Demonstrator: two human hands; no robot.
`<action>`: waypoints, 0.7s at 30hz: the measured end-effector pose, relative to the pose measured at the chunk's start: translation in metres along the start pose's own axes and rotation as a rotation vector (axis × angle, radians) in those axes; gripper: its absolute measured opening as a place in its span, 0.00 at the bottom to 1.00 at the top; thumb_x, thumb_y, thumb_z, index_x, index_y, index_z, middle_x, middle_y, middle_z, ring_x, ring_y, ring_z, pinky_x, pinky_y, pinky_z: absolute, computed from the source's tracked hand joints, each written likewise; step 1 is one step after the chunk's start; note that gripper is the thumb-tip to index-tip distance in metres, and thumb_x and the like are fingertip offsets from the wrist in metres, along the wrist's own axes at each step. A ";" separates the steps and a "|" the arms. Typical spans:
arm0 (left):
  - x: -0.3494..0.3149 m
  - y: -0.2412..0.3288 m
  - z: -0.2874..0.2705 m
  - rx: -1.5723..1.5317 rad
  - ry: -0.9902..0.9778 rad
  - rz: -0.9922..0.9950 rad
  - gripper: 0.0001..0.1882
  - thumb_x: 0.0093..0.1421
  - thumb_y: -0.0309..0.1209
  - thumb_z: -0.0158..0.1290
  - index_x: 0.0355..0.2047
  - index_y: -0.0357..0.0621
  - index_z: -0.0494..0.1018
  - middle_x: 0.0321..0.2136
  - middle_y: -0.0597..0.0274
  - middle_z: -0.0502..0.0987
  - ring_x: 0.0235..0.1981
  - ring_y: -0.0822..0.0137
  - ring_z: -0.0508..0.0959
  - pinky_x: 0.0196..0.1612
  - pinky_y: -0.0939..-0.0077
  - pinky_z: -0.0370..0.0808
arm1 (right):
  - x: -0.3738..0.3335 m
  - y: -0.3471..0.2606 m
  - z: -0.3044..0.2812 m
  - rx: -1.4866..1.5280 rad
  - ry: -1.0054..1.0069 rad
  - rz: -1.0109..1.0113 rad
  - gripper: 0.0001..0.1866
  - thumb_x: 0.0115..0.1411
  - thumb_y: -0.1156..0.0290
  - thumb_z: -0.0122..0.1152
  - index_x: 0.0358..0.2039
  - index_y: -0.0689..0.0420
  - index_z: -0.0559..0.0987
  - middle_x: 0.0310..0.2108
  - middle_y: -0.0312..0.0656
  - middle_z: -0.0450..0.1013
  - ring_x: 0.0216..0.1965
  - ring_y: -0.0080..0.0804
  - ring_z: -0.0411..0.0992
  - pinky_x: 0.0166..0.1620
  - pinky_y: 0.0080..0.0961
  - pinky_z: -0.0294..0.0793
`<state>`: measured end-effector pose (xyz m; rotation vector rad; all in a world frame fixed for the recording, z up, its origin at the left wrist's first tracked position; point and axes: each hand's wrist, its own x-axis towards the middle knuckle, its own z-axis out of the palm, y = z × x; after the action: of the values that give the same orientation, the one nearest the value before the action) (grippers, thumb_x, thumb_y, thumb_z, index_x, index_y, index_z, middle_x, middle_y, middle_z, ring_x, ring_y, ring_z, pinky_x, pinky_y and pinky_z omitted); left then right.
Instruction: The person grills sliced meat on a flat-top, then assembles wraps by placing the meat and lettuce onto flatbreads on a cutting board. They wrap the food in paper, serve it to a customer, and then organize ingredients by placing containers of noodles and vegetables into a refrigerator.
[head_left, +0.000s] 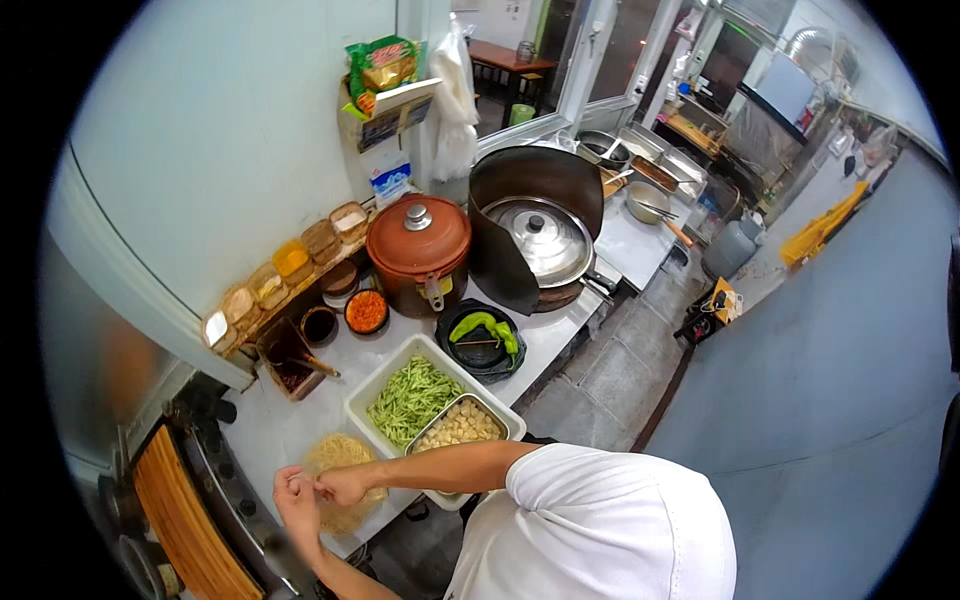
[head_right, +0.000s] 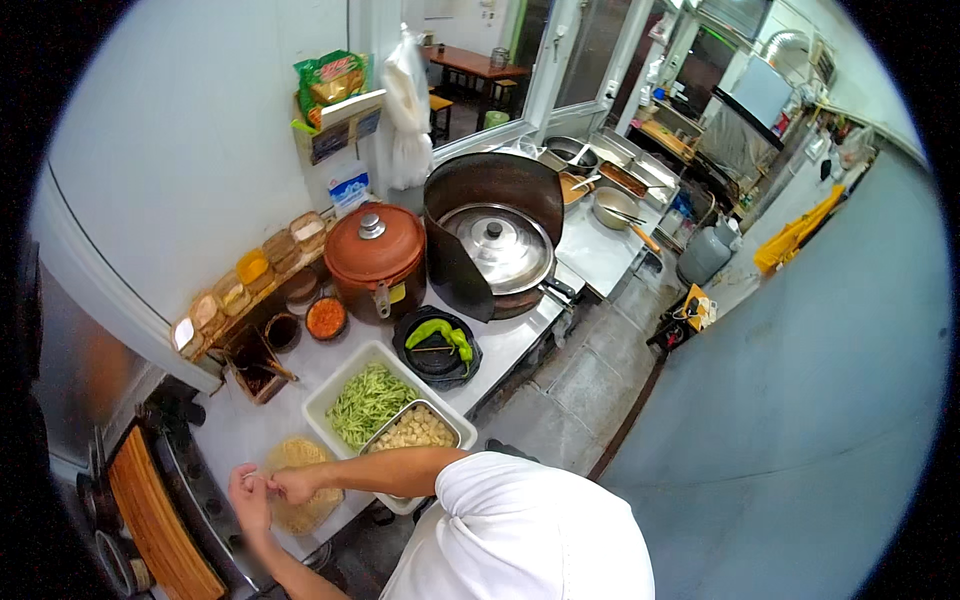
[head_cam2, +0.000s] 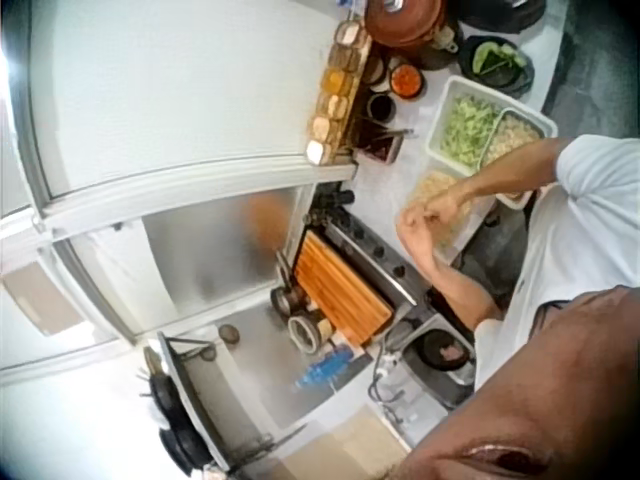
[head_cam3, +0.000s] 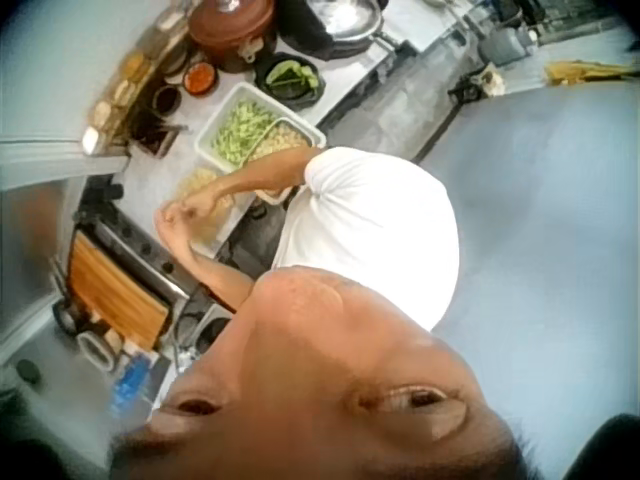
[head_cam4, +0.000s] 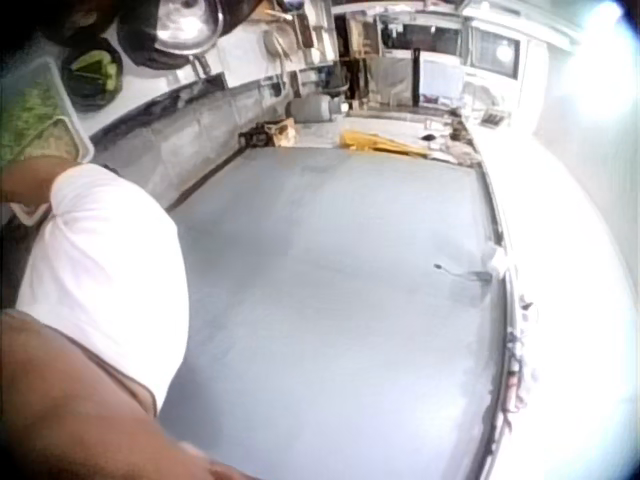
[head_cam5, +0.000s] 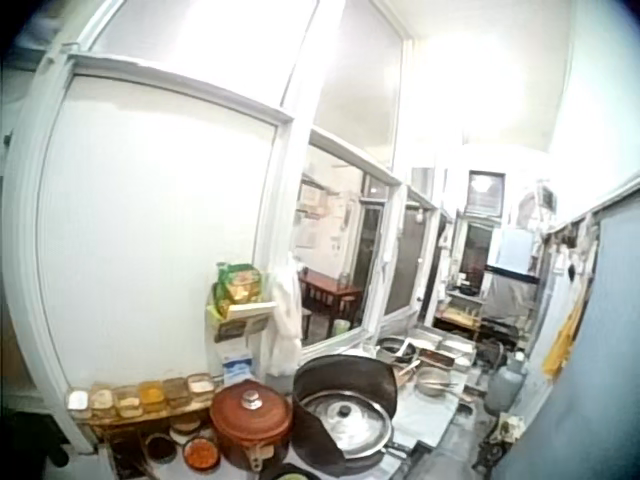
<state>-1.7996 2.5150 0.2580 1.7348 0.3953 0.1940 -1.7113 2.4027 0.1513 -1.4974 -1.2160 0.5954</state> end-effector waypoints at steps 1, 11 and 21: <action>0.007 -0.018 -0.012 0.030 0.044 0.005 0.10 0.65 0.23 0.50 0.46 0.34 0.69 0.23 0.58 0.78 0.24 0.71 0.75 0.32 0.77 0.72 | 0.002 -0.023 -0.006 0.096 -0.078 0.044 0.08 0.54 0.75 0.58 0.20 0.62 0.76 0.15 0.41 0.70 0.19 0.30 0.70 0.26 0.31 0.68; -0.001 -0.066 -0.018 0.157 0.083 0.032 0.08 0.69 0.28 0.50 0.36 0.35 0.72 0.26 0.64 0.74 0.27 0.76 0.69 0.32 0.78 0.69 | 0.008 -0.037 -0.002 0.445 0.230 0.541 0.20 0.65 0.67 0.50 0.22 0.66 0.80 0.17 0.41 0.74 0.16 0.29 0.72 0.25 0.31 0.72; -0.012 -0.082 -0.018 0.120 0.043 0.120 0.07 0.56 0.19 0.52 0.26 0.37 0.64 0.24 0.63 0.68 0.29 0.71 0.66 0.36 0.76 0.68 | 0.017 -0.044 -0.009 -0.165 0.379 0.224 0.13 0.54 0.71 0.58 0.18 0.66 0.76 0.16 0.53 0.73 0.18 0.43 0.75 0.27 0.38 0.73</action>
<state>-1.8298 2.5397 0.1823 1.8773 0.3398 0.2995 -1.7139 2.4108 0.1988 -1.8053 -0.8259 0.3390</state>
